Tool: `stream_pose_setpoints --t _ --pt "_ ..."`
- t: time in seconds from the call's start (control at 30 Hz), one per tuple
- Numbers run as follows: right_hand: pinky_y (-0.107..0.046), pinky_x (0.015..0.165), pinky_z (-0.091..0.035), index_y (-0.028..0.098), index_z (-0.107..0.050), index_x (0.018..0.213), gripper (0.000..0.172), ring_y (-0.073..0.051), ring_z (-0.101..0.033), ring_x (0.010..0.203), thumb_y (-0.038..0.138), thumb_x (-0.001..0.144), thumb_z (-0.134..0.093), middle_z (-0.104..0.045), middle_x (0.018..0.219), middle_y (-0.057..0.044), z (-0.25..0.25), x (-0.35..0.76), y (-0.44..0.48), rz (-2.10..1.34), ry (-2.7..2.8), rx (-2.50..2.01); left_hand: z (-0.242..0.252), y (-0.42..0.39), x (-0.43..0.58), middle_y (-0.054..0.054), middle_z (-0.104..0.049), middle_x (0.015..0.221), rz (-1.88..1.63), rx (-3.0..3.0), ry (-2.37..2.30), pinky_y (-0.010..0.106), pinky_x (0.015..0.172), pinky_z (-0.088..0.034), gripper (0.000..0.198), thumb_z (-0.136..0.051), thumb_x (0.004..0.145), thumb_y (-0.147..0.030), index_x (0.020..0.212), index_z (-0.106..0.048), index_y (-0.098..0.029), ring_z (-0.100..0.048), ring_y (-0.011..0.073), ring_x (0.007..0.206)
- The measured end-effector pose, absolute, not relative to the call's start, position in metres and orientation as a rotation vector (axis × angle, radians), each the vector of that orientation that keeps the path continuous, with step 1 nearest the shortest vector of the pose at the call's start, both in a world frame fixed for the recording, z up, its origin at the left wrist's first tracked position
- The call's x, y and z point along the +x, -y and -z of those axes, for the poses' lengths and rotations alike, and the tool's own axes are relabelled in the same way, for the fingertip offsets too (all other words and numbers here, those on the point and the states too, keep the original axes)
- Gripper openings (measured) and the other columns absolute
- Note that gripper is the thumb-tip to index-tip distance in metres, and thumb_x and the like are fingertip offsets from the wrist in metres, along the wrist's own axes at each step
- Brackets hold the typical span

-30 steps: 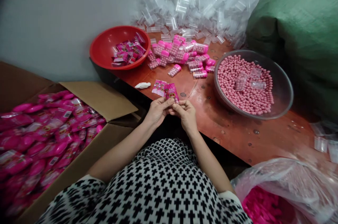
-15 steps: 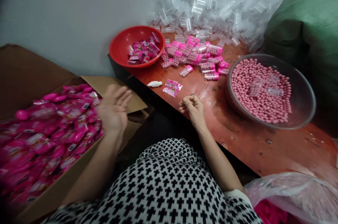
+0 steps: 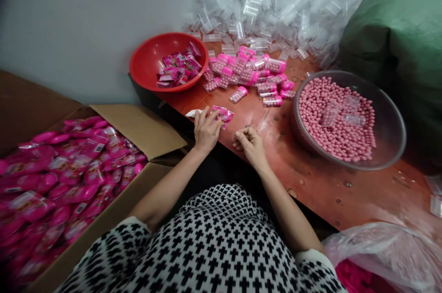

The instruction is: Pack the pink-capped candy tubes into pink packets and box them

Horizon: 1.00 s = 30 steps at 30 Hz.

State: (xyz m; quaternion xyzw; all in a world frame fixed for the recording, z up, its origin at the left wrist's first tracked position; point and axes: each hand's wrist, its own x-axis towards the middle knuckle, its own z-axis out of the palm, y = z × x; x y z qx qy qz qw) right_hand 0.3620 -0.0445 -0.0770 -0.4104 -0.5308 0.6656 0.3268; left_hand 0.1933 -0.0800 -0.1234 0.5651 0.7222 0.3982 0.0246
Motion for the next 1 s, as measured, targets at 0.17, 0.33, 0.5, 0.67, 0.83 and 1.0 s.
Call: stream_pose_setpoints --t 0.17,0.33,0.5,0.67,0.83,1.0 --pt "-0.021 0.060 -0.050 0.022 -0.052 0.101 0.040 -0.011 -0.062 0.074 0.040 0.070 -0.070 -0.065 0.086 0.002 0.081 0.340 0.026 -1.678 1.335 -1.020 0.106 0.087 0.207 0.004 -0.062 0.125 -1.355 1.741 -2.114 0.052 0.116 -0.010 0.020 -0.055 0.085 -0.030 0.097 -0.070 -0.025 -0.041 0.0265 0.131" --pt "-0.017 0.050 -0.041 0.021 -0.050 0.100 0.041 -0.006 -0.049 0.049 0.032 0.068 -0.072 -0.052 0.056 0.011 0.069 0.336 0.011 -1.717 1.394 -0.944 0.079 0.100 0.218 0.008 -0.065 0.117 -1.584 1.119 -1.772 0.044 0.102 -0.041 0.032 -0.064 0.078 -0.041 0.104 -0.068 -0.023 -0.057 0.0247 0.114" --pt "-0.019 0.047 -0.039 0.019 -0.053 0.105 0.047 -0.009 -0.050 0.048 0.036 0.066 -0.074 -0.057 0.058 0.008 0.056 0.342 -0.002 -1.868 1.797 -0.901 0.074 0.105 0.213 0.007 -0.069 0.076 -1.385 0.464 -1.221 0.031 0.069 -0.056 0.037 -0.074 0.065 -0.046 0.079 -0.070 -0.012 -0.066 0.0155 0.070" --pt "-0.030 0.065 -0.046 0.012 -0.064 0.077 0.041 -0.020 -0.063 0.068 0.050 0.084 -0.052 -0.066 0.065 -0.009 0.048 0.315 -0.037 -1.010 2.299 -1.381 0.078 0.109 0.214 0.006 -0.067 0.064 -1.451 0.346 -1.261 0.024 0.062 -0.054 0.032 -0.082 0.055 -0.037 0.064 -0.070 -0.009 -0.063 0.0116 0.059" --pt "-0.041 0.087 -0.043 0.005 -0.065 0.103 0.056 -0.034 -0.060 0.106 0.054 0.086 -0.045 -0.064 0.108 -0.027 0.042 0.273 -0.069 -0.418 2.396 -1.838 0.078 0.115 0.211 0.006 -0.067 0.062 -1.506 0.185 -1.242 0.022 0.055 -0.052 0.031 -0.084 0.052 -0.034 0.063 -0.069 -0.008 -0.061 0.0111 0.056" --pt "-0.040 0.083 -0.046 0.006 -0.065 0.102 0.042 -0.035 -0.062 0.103 0.039 0.078 -0.057 -0.066 0.106 -0.026 0.047 0.263 -0.080 -0.554 2.389 -1.816 0.075 0.115 0.203 0.005 -0.067 0.064 -1.606 -0.054 -1.180 0.020 0.050 -0.050 0.029 -0.084 0.053 -0.023 0.055 -0.059 -0.010 -0.062 0.0113 0.054"
